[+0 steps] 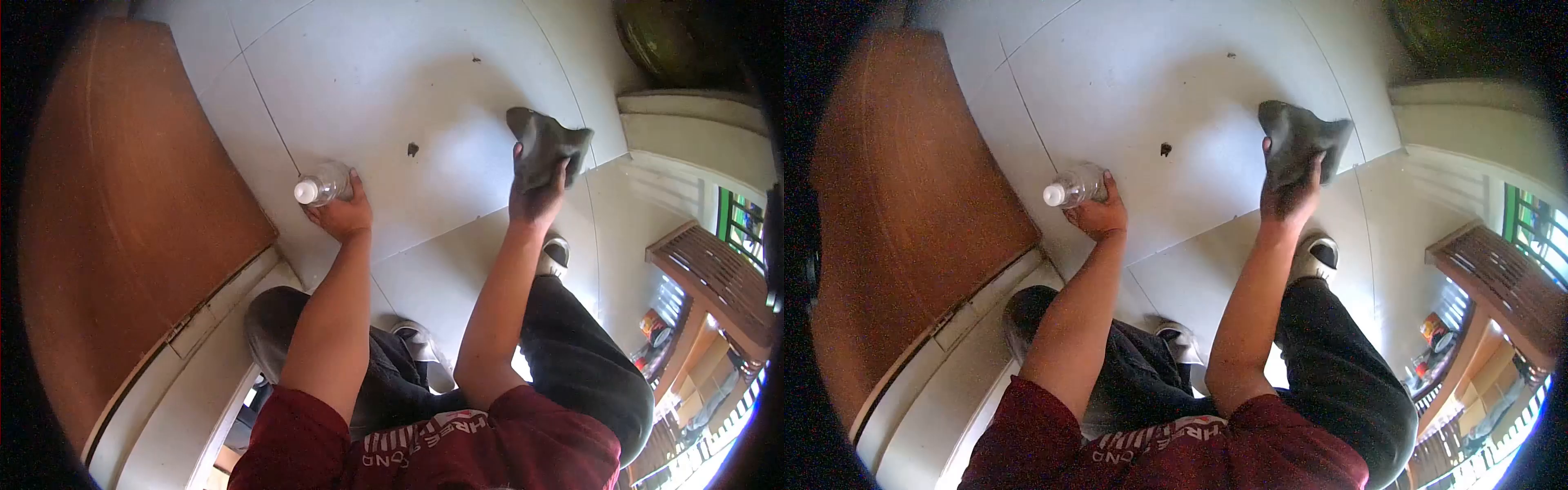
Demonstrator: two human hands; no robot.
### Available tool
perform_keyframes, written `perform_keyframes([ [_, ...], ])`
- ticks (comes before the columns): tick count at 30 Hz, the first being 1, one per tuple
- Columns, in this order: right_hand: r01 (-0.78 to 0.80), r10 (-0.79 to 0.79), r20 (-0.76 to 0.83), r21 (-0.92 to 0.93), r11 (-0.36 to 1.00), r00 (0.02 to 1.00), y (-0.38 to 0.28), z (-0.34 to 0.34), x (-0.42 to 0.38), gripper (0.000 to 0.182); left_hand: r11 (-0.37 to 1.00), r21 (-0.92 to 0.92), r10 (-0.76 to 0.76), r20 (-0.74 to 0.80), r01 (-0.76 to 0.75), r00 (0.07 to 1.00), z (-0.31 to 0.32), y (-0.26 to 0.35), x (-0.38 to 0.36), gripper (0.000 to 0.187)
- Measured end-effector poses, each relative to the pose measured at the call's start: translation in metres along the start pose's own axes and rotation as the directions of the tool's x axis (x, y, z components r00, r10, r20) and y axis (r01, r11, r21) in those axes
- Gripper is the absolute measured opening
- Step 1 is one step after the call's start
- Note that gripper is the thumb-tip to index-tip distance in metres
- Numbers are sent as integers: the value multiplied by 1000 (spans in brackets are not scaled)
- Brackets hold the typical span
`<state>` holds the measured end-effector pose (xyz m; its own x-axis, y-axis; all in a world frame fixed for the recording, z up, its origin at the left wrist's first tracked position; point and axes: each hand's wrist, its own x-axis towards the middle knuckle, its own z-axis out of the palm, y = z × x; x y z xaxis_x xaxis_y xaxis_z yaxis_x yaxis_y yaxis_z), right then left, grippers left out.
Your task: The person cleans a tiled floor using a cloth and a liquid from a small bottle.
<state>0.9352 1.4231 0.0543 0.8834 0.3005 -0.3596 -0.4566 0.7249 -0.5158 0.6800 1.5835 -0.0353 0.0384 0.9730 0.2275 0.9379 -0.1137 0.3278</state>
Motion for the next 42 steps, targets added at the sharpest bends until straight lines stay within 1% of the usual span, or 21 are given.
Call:
perform_keyframes([
  [1, 54, -48, 39, -176, 983, 998, 0, 6, -5, 47, 1000, -11, -9, 16, 9, 1000, 0, -1, -1, 92],
  [3, 48, -50, 6, -451, 891, 999, 5, 2, -13, 48, 999, -25, -24, 45, 25, 999, -5, 3, 1, 97],
  [4, 43, -57, -6, -578, 815, 998, 9, 0, -15, 48, 999, -21, -27, 57, 28, 998, -6, 3, 2, 98],
  [6, 157, -68, 145, -784, 600, 987, 31, -24, -11, 48, 999, -14, -31, 87, 33, 996, -5, 2, 1, 99],
  [7, 224, -59, 223, -852, 473, 973, 42, -37, -6, 48, 999, -25, -38, 66, 40, 997, -4, 3, 1, 99],
  [9, 350, 34, 427, -781, 517, 903, 68, -2, -15, 43, 998, -44, -47, 26, 48, 999, -3, 4, 0, 98],
  [10, 448, 125, 488, -858, 252, 864, 74, -4, -16, 43, 998, -53, -37, 18, 38, 999, -4, 1, 0, 97],
  [11, 537, 230, 518, -843, -28, 824, 78, -6, -17, 44, 997, -66, -27, 10, 27, 1000, -5, 1, 0, 95],
  [13, 636, 504, 415, -643, -427, 758, 87, 8, -36, 38, 998, -59, -15, 27, 17, 1000, -4, 4, 0, 95],
  [14, 664, 501, 454, -625, -410, 737, 93, 7, -44, 29, 999, -32, -16, 49, 18, 999, -6, 4, 0, 97],
  [15, 634, 505, 422, -673, -381, 752, 91, 6, -47, 30, 1000, -1, -18, 71, 18, 997, -6, 3, 3, 98],
  [17, 556, 527, 342, -766, -323, 778, 84, 5, -54, 34, 998, -56, -22, 63, 26, 998, -9, 5, 5, 98],
  [18, 546, 457, 398, -798, -256, 795, 91, -2, -49, 31, 996, -82, -28, 65, 33, 997, -12, 5, 3, 99],
  [24, 490, 219, 438, -780, -390, 872, 134, 10, -51, 48, 997, -56, -42, 53, 45, 998, -13, 8, 3, 100],
  [27, 478, 130, 469, -777, -409, 873, 148, 6, -57, 40, 993, -104, -54, 69, 61, 996, -13, 6, 4, 101],
  [30, 471, 158, 455, -745, -473, 877, 143, 7, -55, 31, 993, -103, -56, 70, 63, 996, -12, 5, 4, 103],
  [33, 405, 226, 370, -905, -133, 901, 126, 18, -49, 27, 994, -68, -74, 95, 81, 993, -13, 7, 4, 104],
  [36, 343, 67, 340, -938, -43, 938, 136, 38, -51, 24, 990, -93, -99, 100, 109, 990, -12, 4, 3, 105],
  [38, 475, 45, 496, -795, -377, 867, 156, 18, -38, 25, 993, -73, -89, 98, 96, 991, -11, 4, 3, 105],
  [40, 539, 121, 564, -673, -506, 817, 158, 13, -33, 26, 995, -67, -73, 86, 79, 994, -9, 5, 5, 106],
  [42, 597, 255, 545, -660, -456, 799, 148, 20, -34, 28, 996, -69, -57, 74, 62, 996, -10, 4, 3, 106],
])
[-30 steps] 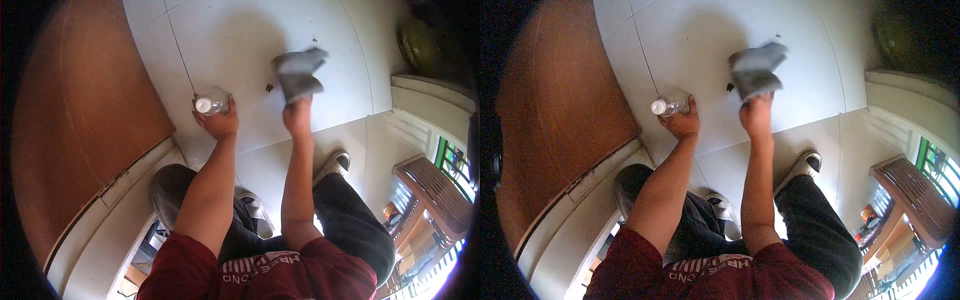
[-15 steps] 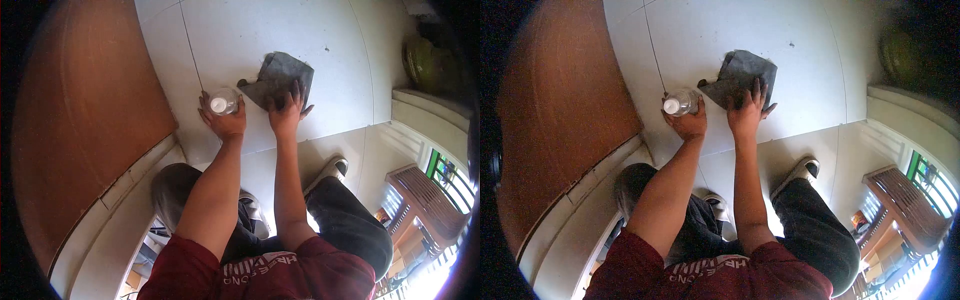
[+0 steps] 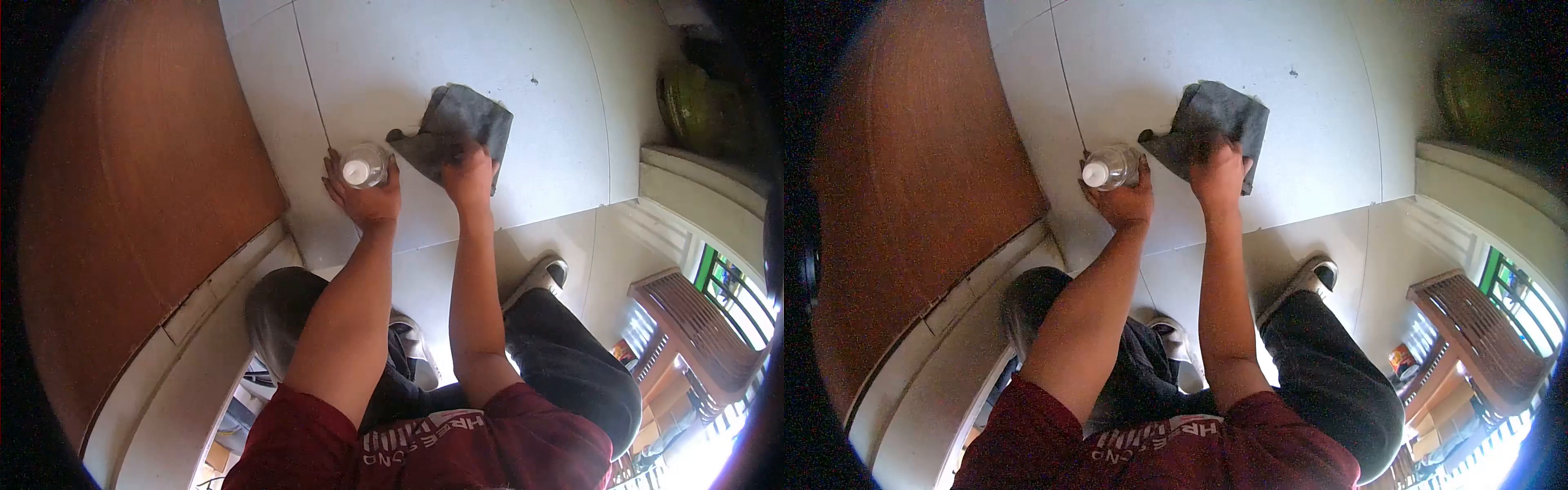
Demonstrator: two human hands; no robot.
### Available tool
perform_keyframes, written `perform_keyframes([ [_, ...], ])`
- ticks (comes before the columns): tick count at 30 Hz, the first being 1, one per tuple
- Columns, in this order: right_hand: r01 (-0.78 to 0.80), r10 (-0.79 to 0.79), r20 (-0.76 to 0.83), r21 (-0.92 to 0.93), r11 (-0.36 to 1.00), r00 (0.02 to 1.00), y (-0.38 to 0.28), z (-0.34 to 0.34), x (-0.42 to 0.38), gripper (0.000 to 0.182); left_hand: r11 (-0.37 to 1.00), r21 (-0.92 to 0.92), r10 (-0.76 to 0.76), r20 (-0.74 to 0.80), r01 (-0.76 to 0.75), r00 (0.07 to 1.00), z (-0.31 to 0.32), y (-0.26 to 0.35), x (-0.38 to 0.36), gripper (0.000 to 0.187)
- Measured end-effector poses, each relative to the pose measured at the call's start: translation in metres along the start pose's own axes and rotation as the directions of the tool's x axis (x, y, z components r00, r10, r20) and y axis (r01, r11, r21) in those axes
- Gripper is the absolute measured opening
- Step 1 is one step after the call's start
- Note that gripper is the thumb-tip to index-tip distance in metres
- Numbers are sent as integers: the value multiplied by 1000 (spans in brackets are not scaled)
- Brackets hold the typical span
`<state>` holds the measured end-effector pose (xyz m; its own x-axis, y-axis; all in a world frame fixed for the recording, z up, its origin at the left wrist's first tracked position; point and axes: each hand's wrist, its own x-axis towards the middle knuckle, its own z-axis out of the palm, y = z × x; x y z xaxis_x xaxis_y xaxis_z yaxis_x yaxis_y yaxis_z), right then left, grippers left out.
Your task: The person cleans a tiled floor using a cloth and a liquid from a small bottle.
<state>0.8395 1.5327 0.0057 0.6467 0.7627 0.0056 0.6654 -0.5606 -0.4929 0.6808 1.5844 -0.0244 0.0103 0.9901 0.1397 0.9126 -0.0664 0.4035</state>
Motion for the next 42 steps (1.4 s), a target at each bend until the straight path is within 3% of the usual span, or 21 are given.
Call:
perform_keyframes([
  [3, -92, 77, 50, 456, 885, 996, -2, -16, 8, 29, 1000, -13, 1, -10, -1, 1000, 1, -1, 0, 107],
  [6, -177, 277, -42, 674, 717, 960, 1, -28, 21, 20, 1000, -9, -11, -4, 11, 1000, 0, -2, -2, 107],
  [9, -250, 412, -218, 525, 813, 885, 31, -25, 25, 20, 1000, -21, -14, 14, 14, 1000, 1, -4, 0, 106],
  [10, -267, 448, -286, 499, 824, 847, 38, -21, 23, 32, 1000, -24, -11, 7, 11, 1000, 2, -4, -1, 105],
  [13, -64, 170, -458, 238, 969, 873, 22, -23, 13, 48, 1000, -18, 0, -12, 0, 1000, 3, -2, -1, 105],
  [14, 54, 82, -314, 402, 914, 946, 19, -17, 11, 69, 1000, -4, 11, -15, -11, 1000, 1, -1, 0, 105],
  [17, 122, -119, 38, -125, 985, 992, 3, -5, 14, 77, 1000, 8, 23, -11, -23, 1000, -1, -1, -2, 106],
  [20, 21, 19, 113, -339, 941, 993, -15, -6, 29, 70, 999, -30, 30, -29, -31, 999, 0, -1, 0, 105],
  [23, 106, -124, -16, -406, 908, 992, 0, 15, 26, 61, 1000, -7, 22, -28, -23, 999, 0, -3, -2, 104],
  [26, 280, -255, 121, -298, 913, 959, 15, 11, 20, 59, 1000, -2, 16, -25, -16, 1000, 2, 0, -1, 105],
  [29, 478, -429, 245, -203, 855, 870, 29, 6, 1, 60, 1000, -4, 11, -34, -11, 999, 2, 1, -2, 104],
  [30, 566, -501, 290, -215, 796, 815, 29, -6, -5, 62, 1000, 0, 11, -40, -11, 999, 0, 1, -2, 104],
  [33, 769, -713, 366, -10, 639, 597, 64, -26, -15, 60, 1000, 6, 15, -34, -15, 999, -2, 2, -1, 104],
  [35, 825, -686, 574, 32, 564, 447, 107, -26, -4, 56, 1000, 9, 10, -12, -10, 1000, -4, 4, -1, 104],
  [36, 872, -772, 512, 85, 482, 376, 110, -42, 14, 57, 1000, 14, 7, 2, -7, 1000, -4, 2, -1, 104],
  [37, 884, -610, 719, -13, 468, 334, 113, -48, 29, 48, 1000, 20, 23, -7, -23, 1000, -4, 1, 1, 105],
  [39, 736, -390, 782, -126, 665, 487, 110, -47, 40, 60, 999, 27, 35, -11, -35, 999, -2, 1, -2, 105],
  [41, 611, -492, 426, -205, 764, 759, 112, -20, 37, 66, 998, 39, 44, -17, -43, 999, -1, 1, -4, 105],
  [42, 549, -513, 204, -213, 808, 834, 106, -6, 40, 69, 998, 47, 44, -32, -43, 998, -1, 0, -3, 104],
])
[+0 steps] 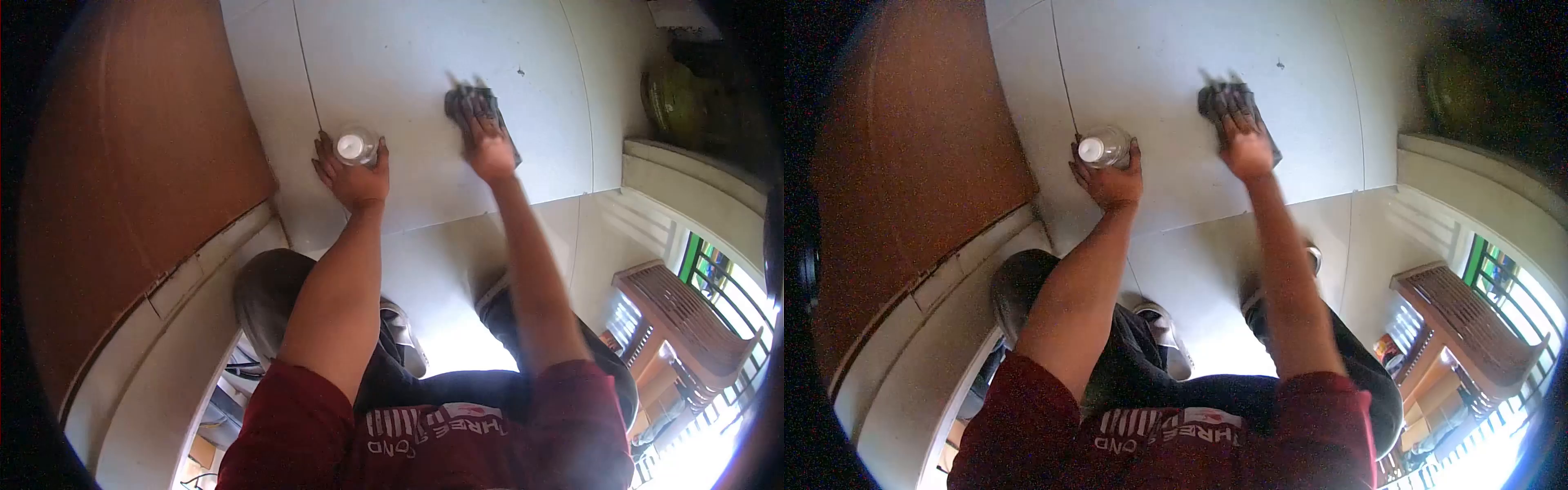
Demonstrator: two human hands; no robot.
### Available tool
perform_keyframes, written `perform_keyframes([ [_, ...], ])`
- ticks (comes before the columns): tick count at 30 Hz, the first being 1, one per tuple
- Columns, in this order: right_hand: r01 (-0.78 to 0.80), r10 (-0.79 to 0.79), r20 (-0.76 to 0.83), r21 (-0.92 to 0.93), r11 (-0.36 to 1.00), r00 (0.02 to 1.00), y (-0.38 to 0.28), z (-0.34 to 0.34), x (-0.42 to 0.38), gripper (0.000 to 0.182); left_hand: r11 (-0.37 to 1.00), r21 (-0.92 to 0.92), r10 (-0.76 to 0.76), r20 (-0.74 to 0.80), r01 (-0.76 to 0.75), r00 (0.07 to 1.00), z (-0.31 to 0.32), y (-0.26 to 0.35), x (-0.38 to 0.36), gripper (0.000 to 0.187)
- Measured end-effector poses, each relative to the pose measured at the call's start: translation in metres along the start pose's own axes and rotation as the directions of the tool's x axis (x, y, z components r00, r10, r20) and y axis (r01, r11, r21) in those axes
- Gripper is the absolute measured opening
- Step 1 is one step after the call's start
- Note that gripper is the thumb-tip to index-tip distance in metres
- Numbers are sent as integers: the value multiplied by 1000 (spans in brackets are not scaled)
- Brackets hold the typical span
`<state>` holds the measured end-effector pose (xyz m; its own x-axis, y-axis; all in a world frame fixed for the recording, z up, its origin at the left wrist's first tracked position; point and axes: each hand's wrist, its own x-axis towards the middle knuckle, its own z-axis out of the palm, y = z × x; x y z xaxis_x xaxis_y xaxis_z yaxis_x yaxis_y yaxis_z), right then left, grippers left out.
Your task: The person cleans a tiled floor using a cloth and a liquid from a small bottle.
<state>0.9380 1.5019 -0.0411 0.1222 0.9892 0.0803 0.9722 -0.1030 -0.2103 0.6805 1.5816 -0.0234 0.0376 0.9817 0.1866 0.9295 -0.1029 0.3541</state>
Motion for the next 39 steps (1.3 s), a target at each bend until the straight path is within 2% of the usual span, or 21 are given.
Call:
perform_keyframes([
  [3, -352, 362, -336, 92, 931, 870, -65, 22, 22, 67, 999, -33, -36, 10, 36, 999, -8, 6, 2, 103],
  [5, -309, 337, 274, -140, 941, 901, -88, 40, 4, 61, 999, -33, -26, -3, 26, 1000, -4, 5, 4, 102],
  [7, 284, -289, 439, 80, 956, 851, -75, 11, -36, 54, 999, -30, -22, 6, 23, 1000, -4, 3, -2, 101],
  [9, 445, -475, 348, 169, 880, 808, -37, -16, -54, 51, 999, -36, -27, 6, 27, 1000, -6, 5, 1, 102],
  [13, 65, 28, 626, -125, 990, 780, -15, -19, -35, 63, 1000, 7, -13, 15, 13, 1000, -1, 1, -3, 103],
  [14, -98, 106, 280, -42, 994, 954, -14, -9, -28, 66, 1000, -11, -17, 10, 18, 1000, -2, 1, -2, 104],
  [15, -224, 233, -103, 97, 970, 967, -13, 3, -14, 70, 999, -31, -13, 2, 13, 1000, -1, 2, 1, 104],
  [20, -637, 597, -356, 5, 771, 719, -52, 15, 38, 62, 999, 43, -18, 15, 17, 1000, 6, -1, -2, 106],
  [21, -499, 523, 82, -206, 842, 848, -51, 39, 21, 65, 999, 44, -8, -4, 8, 1000, 8, 0, -1, 106],
  [22, -151, 224, 299, -248, 957, 928, -60, 43, 3, 60, 999, 34, -12, 5, 12, 1000, 9, 3, 3, 107],
  [23, 103, 1, 540, -163, 981, 842, -82, 11, -10, 55, 1000, 25, -15, 19, 14, 1000, 6, 4, 3, 107],
  [24, 385, -353, 361, -17, 923, 863, -79, -1, -37, 49, 1000, 21, -16, 38, 15, 999, 0, 2, 0, 108],
  [25, 433, -434, 407, 100, 896, 804, -67, -12, -46, 50, 1000, 19, 10, 38, -11, 999, -4, 1, -2, 107],
  [28, 322, -534, 309, 532, 783, 787, -13, -45, -33, 54, 998, -59, 34, -12, -34, 999, 2, -3, 0, 106],
  [30, -181, -324, 590, 638, 749, 739, 14, -102, -21, 56, 1000, 2, 1, 26, -1, 1000, 1, -3, 1, 109],
  [32, -639, -99, 811, 523, 564, 576, 37, -157, -12, 56, 1000, 25, -3, 50, 2, 999, -3, 2, 1, 111],
  [33, -688, -55, 766, 605, 400, 641, 50, -168, -9, 56, 1000, 17, 1, 42, -1, 999, -7, 5, 2, 112],
  [35, -561, 3, 605, 741, -369, 796, 49, -173, -1, 64, 1000, -5, 10, 24, -10, 1000, -10, 5, 3, 113],
  [36, -564, -19, 651, 643, -518, 759, 58, -174, 1, 68, 1000, -22, 22, 17, -22, 1000, -9, 2, 3, 113],
  [37, -549, -51, 690, 526, -649, 722, 70, -172, 3, 71, 999, -39, 34, 7, -34, 999, -7, 1, 2, 113],
  [39, -474, 93, 641, 649, -594, 762, 76, -122, -12, 74, 997, -79, 5, 16, -3, 1000, -6, 3, 2, 112],
])
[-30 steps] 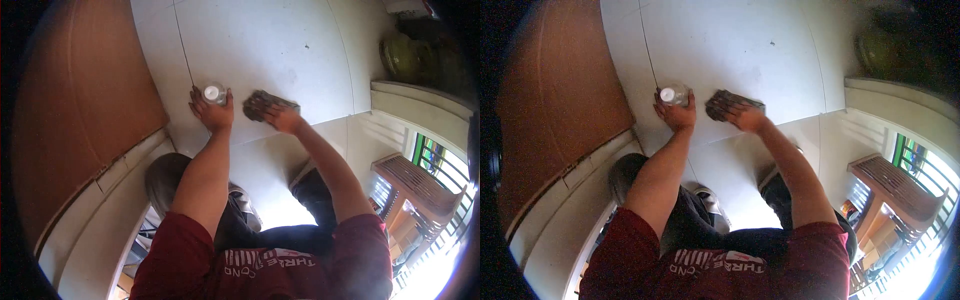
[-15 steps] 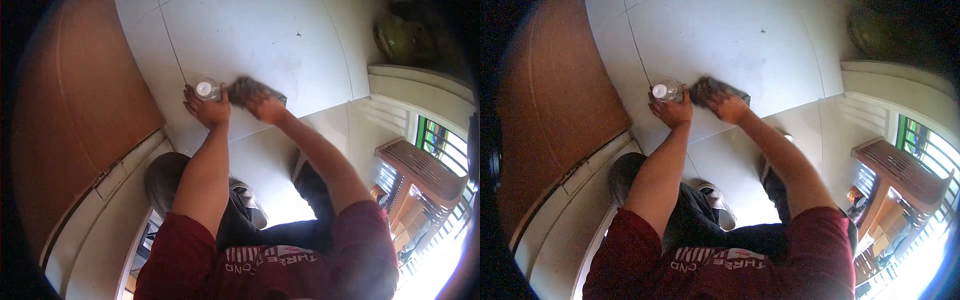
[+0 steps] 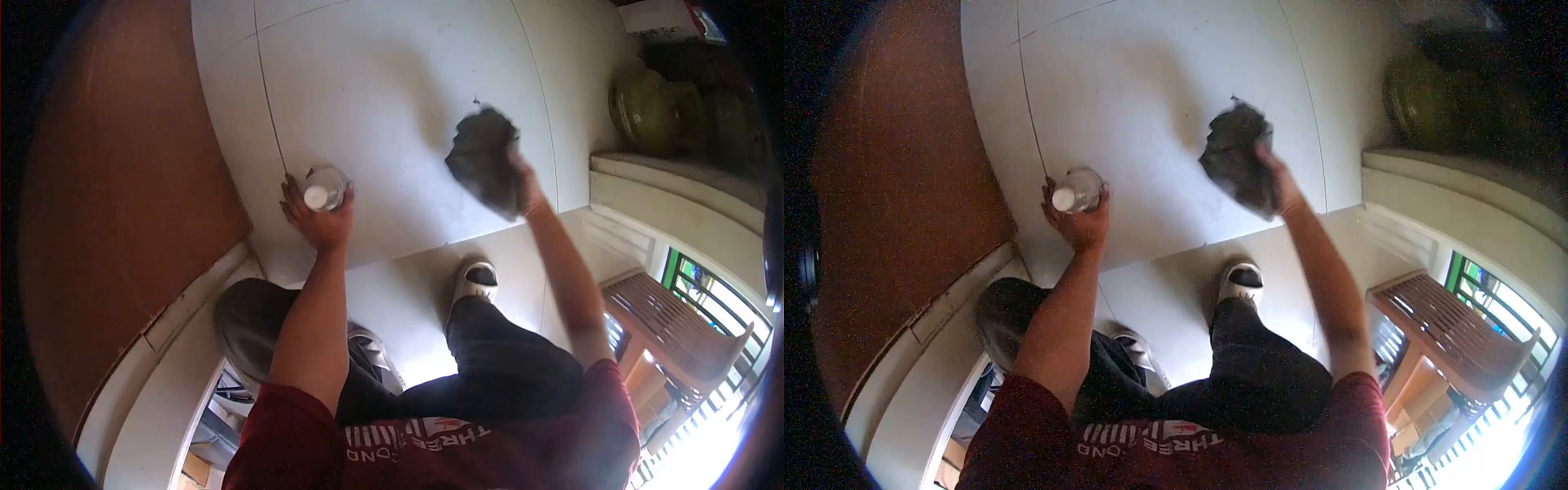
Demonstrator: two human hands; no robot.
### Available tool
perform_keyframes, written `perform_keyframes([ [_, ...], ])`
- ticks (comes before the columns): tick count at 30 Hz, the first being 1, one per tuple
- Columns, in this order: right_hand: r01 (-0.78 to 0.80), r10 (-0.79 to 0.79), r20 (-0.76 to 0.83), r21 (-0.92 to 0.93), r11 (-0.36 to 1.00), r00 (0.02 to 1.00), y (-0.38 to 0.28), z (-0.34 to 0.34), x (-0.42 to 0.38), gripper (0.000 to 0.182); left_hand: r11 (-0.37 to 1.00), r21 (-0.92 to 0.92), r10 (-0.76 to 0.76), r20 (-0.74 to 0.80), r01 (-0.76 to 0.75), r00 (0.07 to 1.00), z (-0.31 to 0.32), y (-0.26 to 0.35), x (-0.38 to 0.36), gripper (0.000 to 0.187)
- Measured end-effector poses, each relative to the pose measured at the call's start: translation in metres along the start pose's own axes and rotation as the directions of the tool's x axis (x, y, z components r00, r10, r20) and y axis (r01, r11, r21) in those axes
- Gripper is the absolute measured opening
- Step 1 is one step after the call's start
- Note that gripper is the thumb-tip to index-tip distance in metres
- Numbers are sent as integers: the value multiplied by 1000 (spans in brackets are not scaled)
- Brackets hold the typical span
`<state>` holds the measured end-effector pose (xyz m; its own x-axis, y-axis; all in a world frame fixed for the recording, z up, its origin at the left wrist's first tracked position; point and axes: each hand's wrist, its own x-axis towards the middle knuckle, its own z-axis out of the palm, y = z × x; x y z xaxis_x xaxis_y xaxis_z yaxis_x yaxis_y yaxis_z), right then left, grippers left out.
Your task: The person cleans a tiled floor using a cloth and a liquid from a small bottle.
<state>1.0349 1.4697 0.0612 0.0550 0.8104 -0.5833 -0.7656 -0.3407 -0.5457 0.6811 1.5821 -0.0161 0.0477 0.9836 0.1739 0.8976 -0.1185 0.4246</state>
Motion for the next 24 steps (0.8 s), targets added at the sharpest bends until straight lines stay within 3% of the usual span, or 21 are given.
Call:
perform_keyframes([
  [1, -96, 93, -125, -20, 995, 988, 15, -12, 8, 73, 1000, 9, -11, 15, 11, 1000, -2, 4, 2, 112],
  [4, -95, 111, -142, 116, 989, 984, 26, -10, 14, 72, 999, -21, -49, 12, 49, 999, 3, 2, -3, 110],
  [6, 66, -57, -59, 164, 984, 997, -6, 0, 13, 83, 997, -43, -53, 59, 56, 997, 11, -8, -9, 109],
  [8, 207, -200, -135, 45, 977, 970, -40, -14, 19, 83, 999, -25, -42, 133, 45, 990, 16, -16, -10, 107],
  [9, 262, -299, -189, -196, 945, 935, -55, -25, 28, 79, 1000, -9, -26, 158, 28, 987, 17, -16, -7, 106],
  [10, 281, -399, -214, -429, 859, 892, -66, -34, 40, 75, 1000, 23, 7, 168, -11, 986, 16, -17, -7, 106],
  [11, 144, -348, -191, -658, 739, 918, -68, -40, 56, 71, 1000, 20, 3, 186, -7, 982, 16, -19, -9, 104],
  [12, 168, -401, -24, -884, 436, 916, -61, -49, 81, 69, 1000, 16, 0, 205, -3, 979, 15, -21, -11, 103],
  [13, 194, -441, 144, -979, 69, 886, -54, -59, 106, 68, 999, -25, -34, 227, 41, 973, 19, -28, -15, 102],
  [14, 40, -388, 238, -890, -454, 891, -28, -54, 120, 71, 998, -45, -35, 229, 46, 973, 21, -27, -14, 101],
  [16, -113, -288, 95, -769, -629, 953, -27, 9, 113, 70, 998, -57, -7, 220, 20, 976, 20, -23, -10, 98],
  [19, 28, -318, 303, -763, -646, 898, -12, -15, 127, 68, 999, 34, 26, 178, -33, 984, 8, -6, -6, 95],
  [22, 268, 163, 215, -694, -668, 963, -50, 6, 114, 67, 993, 108, 25, 159, -42, 987, 2, 10, -1, 96],
  [24, 310, 220, 219, -701, -642, 951, -63, 9, 113, 65, 993, 117, -2, 187, -20, 982, -2, 16, 0, 97],
])
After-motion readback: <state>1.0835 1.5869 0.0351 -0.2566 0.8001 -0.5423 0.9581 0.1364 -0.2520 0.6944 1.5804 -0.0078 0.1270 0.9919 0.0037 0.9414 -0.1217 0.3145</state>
